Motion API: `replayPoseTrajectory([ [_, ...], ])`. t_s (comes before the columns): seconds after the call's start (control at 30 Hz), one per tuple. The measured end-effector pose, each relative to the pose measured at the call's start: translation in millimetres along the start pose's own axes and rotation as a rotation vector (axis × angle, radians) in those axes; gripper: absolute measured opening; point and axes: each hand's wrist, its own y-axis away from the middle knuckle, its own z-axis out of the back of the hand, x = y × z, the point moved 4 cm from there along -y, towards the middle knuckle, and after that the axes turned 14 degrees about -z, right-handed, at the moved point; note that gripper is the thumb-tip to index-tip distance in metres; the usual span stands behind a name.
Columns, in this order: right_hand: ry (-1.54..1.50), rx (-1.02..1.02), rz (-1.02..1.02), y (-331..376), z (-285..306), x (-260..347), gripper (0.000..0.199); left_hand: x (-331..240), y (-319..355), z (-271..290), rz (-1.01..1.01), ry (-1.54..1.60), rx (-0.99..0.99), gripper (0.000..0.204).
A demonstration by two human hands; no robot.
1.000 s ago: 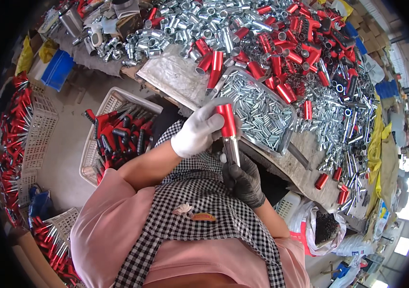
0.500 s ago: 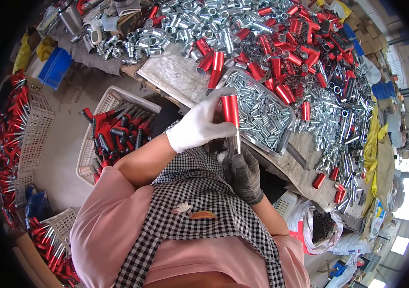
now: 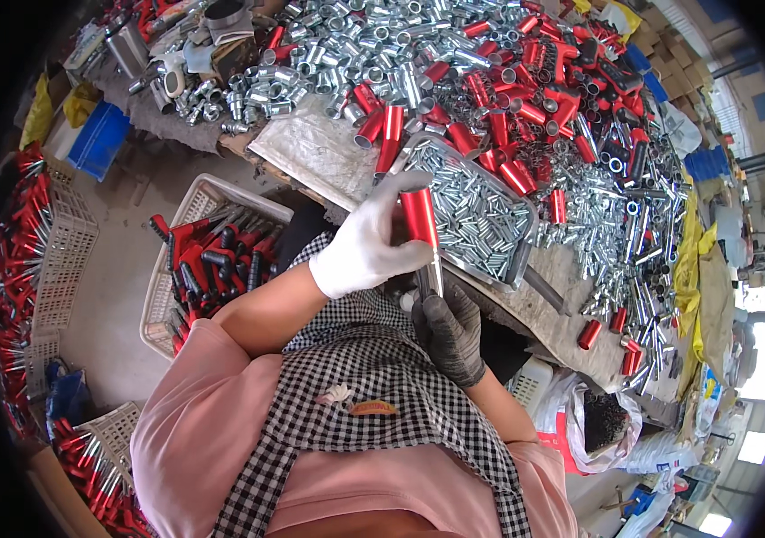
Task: Manually assembling metal rods and red sleeves into a mechanical base component.
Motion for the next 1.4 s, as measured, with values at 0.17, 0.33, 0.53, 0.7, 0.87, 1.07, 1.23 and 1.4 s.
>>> replayPoseTrajectory([
  [0.17,0.013,-0.02,0.001,3.4,-2.5,-1.8,0.042,9.5,5.2,0.8,-0.075,-0.031,0.029,0.074],
  [0.33,0.075,0.007,0.025,0.5,-3.6,-3.4,0.043,15.4,10.1,-9.4,-0.017,0.763,0.026,0.061],
  [0.53,0.058,-0.03,0.032,2.5,-6.3,-5.8,0.042,19.5,9.7,-9.1,-0.13,0.357,0.143,0.053],
  [0.7,0.011,-0.012,-0.022,1.9,1.2,-10.9,0.04,12.7,5.9,1.5,-0.013,0.057,0.11,0.06],
  [0.87,0.093,-0.039,-0.018,4.5,-4.5,4.9,0.041,-5.1,-0.4,7.7,-0.007,-0.144,0.121,0.068],
  [1.07,0.148,-0.064,0.025,3.6,2.1,-1.4,0.043,-11.7,0.7,2.8,-0.053,-0.16,0.078,0.069],
  [1.23,0.761,-0.287,0.516,11.4,7.3,14.7,0.048,-15.4,8.6,1.2,-0.026,-0.003,0.15,0.076],
  [1.4,1.199,-0.496,1.001,36.1,-5.4,41.7,0.053,-27.0,17.6,-0.3,-0.391,0.001,0.273,0.072],
])
